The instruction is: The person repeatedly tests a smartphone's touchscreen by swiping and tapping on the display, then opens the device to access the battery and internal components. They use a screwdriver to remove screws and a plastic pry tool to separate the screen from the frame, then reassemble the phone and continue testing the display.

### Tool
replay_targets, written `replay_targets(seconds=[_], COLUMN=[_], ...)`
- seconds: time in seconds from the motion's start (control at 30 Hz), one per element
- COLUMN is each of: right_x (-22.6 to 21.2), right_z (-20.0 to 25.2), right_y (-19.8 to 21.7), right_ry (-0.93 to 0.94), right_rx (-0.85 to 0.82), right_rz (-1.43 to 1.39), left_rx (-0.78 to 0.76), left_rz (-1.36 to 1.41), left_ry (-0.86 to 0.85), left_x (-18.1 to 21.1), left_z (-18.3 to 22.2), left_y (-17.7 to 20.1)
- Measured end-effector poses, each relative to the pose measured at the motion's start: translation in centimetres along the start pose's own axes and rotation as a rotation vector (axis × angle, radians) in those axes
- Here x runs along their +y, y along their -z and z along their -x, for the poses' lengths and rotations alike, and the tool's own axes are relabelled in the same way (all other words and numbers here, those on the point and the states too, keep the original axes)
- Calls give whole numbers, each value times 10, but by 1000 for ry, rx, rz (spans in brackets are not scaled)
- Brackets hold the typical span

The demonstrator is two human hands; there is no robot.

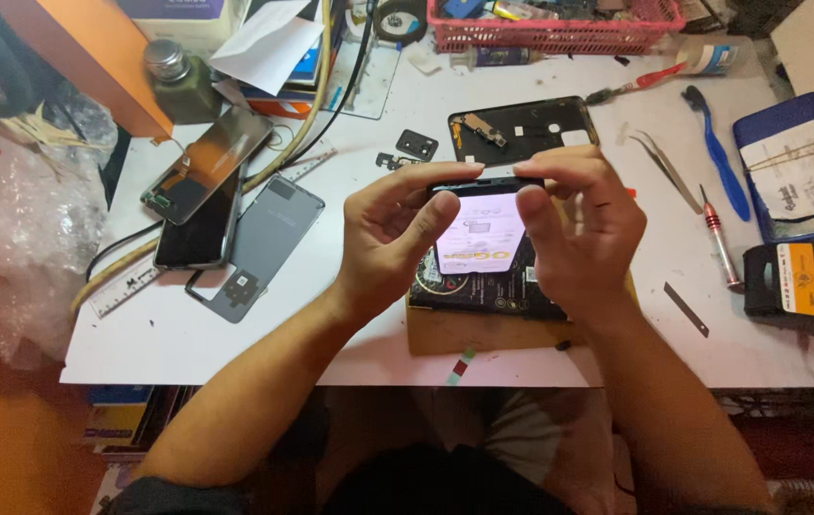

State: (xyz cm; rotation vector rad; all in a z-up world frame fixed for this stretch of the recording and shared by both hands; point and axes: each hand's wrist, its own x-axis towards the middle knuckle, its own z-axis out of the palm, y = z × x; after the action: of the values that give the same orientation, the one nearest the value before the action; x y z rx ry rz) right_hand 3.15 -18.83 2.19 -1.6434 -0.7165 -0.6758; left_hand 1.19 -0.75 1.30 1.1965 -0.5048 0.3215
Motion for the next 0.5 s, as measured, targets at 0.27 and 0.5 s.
replay_targets(seconds=[0.27, 0.5], right_x=[-7, -8], right_z=[-3, -5], right_y=[-2, -4], right_ry=[-2, 17], right_rx=[-27, -22], right_rz=[-67, -79], left_rx=[20, -6], left_rz=[18, -48], left_ry=[-28, -59], left_x=[-5, -3], left_z=[2, 0], left_y=[-4, -5])
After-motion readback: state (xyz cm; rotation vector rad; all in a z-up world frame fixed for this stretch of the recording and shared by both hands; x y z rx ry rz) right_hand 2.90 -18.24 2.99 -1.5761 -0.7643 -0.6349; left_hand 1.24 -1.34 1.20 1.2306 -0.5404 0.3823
